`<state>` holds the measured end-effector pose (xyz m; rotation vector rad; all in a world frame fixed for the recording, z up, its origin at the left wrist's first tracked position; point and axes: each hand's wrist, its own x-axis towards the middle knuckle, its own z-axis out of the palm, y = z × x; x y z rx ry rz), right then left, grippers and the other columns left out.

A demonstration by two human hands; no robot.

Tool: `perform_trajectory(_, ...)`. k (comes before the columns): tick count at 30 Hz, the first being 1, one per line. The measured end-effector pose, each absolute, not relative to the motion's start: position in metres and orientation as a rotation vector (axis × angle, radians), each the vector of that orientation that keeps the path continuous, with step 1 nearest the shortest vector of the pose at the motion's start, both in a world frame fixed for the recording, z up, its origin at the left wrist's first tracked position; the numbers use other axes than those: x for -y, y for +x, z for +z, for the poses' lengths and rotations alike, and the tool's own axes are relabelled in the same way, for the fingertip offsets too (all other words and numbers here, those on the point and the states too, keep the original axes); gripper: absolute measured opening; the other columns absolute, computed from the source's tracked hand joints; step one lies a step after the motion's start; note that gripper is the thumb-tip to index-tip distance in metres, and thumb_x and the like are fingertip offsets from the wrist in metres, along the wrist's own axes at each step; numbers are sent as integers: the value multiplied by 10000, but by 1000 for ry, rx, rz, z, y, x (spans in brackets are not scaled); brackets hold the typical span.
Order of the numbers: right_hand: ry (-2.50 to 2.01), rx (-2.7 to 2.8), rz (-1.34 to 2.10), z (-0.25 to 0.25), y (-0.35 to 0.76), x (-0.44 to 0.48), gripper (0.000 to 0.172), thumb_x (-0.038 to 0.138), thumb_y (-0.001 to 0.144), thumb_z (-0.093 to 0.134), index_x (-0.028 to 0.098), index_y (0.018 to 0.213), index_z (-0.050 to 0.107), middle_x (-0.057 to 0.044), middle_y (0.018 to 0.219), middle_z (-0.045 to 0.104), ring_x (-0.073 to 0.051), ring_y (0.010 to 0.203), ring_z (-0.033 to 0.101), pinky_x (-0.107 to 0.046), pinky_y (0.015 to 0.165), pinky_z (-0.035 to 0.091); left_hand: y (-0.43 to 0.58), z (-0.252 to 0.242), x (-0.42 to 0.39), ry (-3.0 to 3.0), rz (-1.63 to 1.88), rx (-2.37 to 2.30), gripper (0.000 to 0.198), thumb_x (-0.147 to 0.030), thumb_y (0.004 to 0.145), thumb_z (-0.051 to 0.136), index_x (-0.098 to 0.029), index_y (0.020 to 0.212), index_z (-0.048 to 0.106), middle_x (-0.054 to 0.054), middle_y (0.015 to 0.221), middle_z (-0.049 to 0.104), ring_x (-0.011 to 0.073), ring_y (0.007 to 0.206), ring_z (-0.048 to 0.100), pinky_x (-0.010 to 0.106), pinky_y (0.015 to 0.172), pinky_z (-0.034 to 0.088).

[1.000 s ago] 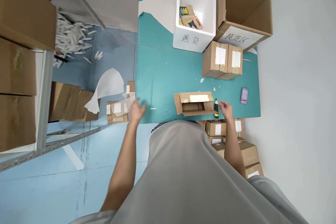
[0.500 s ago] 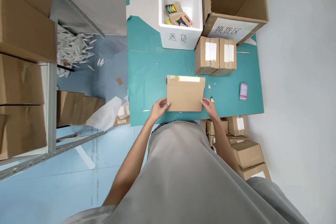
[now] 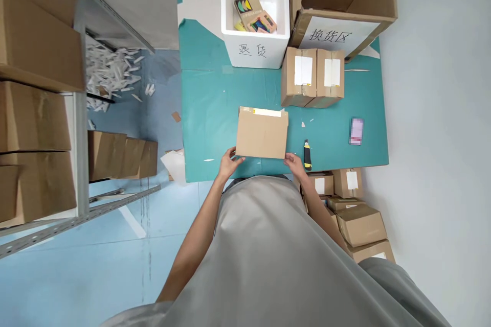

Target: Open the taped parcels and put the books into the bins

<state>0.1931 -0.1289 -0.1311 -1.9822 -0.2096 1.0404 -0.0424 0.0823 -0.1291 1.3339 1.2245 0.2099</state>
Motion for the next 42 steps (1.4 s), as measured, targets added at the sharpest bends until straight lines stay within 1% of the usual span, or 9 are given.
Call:
perform_trajectory(4,-1930,224,1030,-132,182,124,416,403,819,797,196,1174,731,-138,1238,845,-288,1202,802,-454,1076,670,-36,-131,-78,1447,222,-1247,603,-263,869,813,-176,1445,655,184,1549,705,326,1473,667,503,1227,581)
perform_trajectory(8,-1994,192,980,-137,182,114,466,455,926,709,186,1306,695,-146,1331,815,-265,1132,819,-417,944,717,-33,-131,-73,1562,190,-1228,610,-354,913,828,-154,1460,644,211,1539,687,317,1273,769,435,1103,638)
perform_trajectory(11,-2100,202,948,-144,185,109,381,475,979,661,195,1236,691,-136,1255,825,-248,1011,830,-402,897,711,-29,-131,-69,1663,101,-1275,589,-414,945,831,-140,1428,637,221,1469,718,348,1242,788,466,1163,583)
perform_trajectory(16,-2122,268,912,-153,188,110,336,584,972,676,251,1021,669,-80,994,824,-270,1044,792,-403,968,664,-19,-134,-62,1482,-16,-1349,627,-472,927,893,-156,1352,557,231,1324,799,381,1301,765,504,1177,558)
perform_trajectory(21,-2064,336,835,-163,191,114,368,618,920,713,265,877,617,-91,1053,803,-258,1084,754,-402,1088,592,-15,-135,-60,1275,110,-1397,811,-439,794,1040,-169,1354,520,267,1419,756,366,1364,733,480,1208,542)
perform_trajectory(29,-1899,298,695,-180,184,99,490,725,860,746,240,881,678,-79,992,774,-257,1016,735,-409,1027,597,-5,-116,-74,1390,381,-1609,504,-551,978,834,-187,1237,602,142,1220,781,287,1282,739,423,1197,501)
perform_trajectory(32,-1849,291,664,-181,185,88,484,709,847,765,233,885,689,-69,967,763,-251,1006,726,-403,1033,589,9,-105,-86,1529,531,-1687,518,-586,931,866,-192,1183,643,97,1115,771,283,1194,738,403,1143,510)
perform_trajectory(36,-1800,254,641,-182,192,76,455,654,847,790,230,956,667,-68,1001,762,-246,1010,719,-405,1022,597,29,-93,-105,1424,507,-1655,573,-560,925,885,-169,1254,628,23,911,746,228,905,752,333,907,556)
perform_trajectory(42,-1752,206,653,-184,196,68,454,455,814,794,225,1159,609,-115,1230,742,-256,1178,722,-414,1070,600,40,-93,-117,1351,431,-1569,602,-433,921,926,-138,1323,589,54,939,772,236,911,785,327,854,569)
